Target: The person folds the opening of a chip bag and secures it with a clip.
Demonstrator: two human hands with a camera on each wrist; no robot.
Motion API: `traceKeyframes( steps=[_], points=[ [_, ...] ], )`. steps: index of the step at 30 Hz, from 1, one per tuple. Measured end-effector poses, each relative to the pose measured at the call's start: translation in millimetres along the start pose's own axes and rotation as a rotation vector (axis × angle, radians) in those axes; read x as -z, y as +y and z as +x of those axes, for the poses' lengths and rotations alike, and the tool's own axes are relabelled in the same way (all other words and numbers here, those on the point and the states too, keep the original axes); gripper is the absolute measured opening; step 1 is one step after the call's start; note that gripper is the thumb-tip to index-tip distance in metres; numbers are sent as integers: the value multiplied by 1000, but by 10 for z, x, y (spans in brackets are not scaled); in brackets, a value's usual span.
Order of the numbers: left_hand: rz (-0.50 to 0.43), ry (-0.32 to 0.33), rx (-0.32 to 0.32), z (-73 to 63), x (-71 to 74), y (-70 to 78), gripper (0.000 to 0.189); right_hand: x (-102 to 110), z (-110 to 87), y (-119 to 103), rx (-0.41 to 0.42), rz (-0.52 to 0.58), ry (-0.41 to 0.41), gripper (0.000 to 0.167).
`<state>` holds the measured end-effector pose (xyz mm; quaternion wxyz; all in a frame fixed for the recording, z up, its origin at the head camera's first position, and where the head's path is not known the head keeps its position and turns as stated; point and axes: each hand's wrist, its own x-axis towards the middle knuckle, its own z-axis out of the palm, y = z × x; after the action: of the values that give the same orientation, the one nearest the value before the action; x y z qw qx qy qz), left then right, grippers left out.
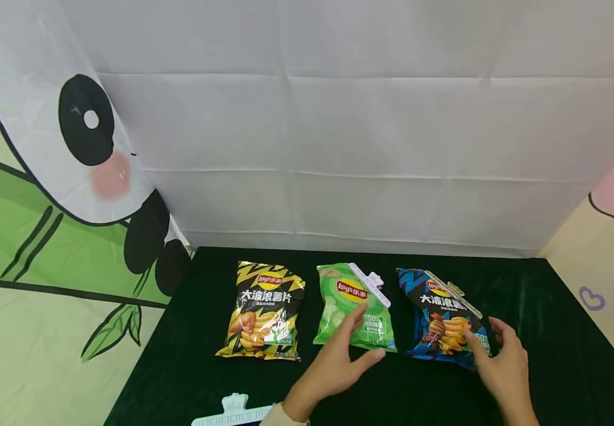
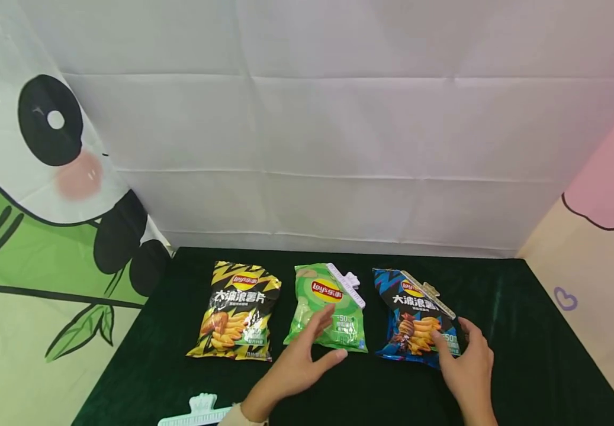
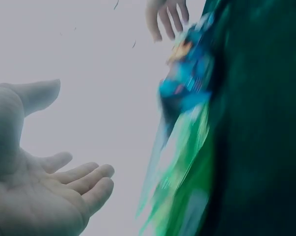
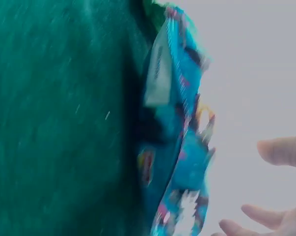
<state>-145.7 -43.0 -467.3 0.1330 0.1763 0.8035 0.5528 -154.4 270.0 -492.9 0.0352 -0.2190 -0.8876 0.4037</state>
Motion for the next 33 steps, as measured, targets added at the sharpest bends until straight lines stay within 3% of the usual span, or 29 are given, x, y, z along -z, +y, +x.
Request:
traceKeyframes(
  steps=[4,7,10,16,20,24,29,33],
  points=[
    [51,148,13,-155,386,-7,75,-68,-186,-213,98,67,46,67],
    [69,272,56,-284,661,-31,73,-213,-345,-413,164,145,33,60],
    [81,368,119,-424,918,-79,71,-407,-519,-621,217,237,-44,54],
    [102,497,302,-702,1323,-238,74,-818,-813,-970,291,459,-300,50],
    [107,540,400,-811,1497,-417,80,-1109,-973,-1167,325,568,-436,49],
    [84,540,469,-830,1615,-638,86,-1388,-1086,-1355,317,583,-576,54],
    [46,505,537,-814,1662,-869,92,-1700,-1181,-1576,216,603,-730,69],
    [24,489,556,-795,1660,-960,94,-1934,-1227,-1701,130,621,-748,80]
  ],
)
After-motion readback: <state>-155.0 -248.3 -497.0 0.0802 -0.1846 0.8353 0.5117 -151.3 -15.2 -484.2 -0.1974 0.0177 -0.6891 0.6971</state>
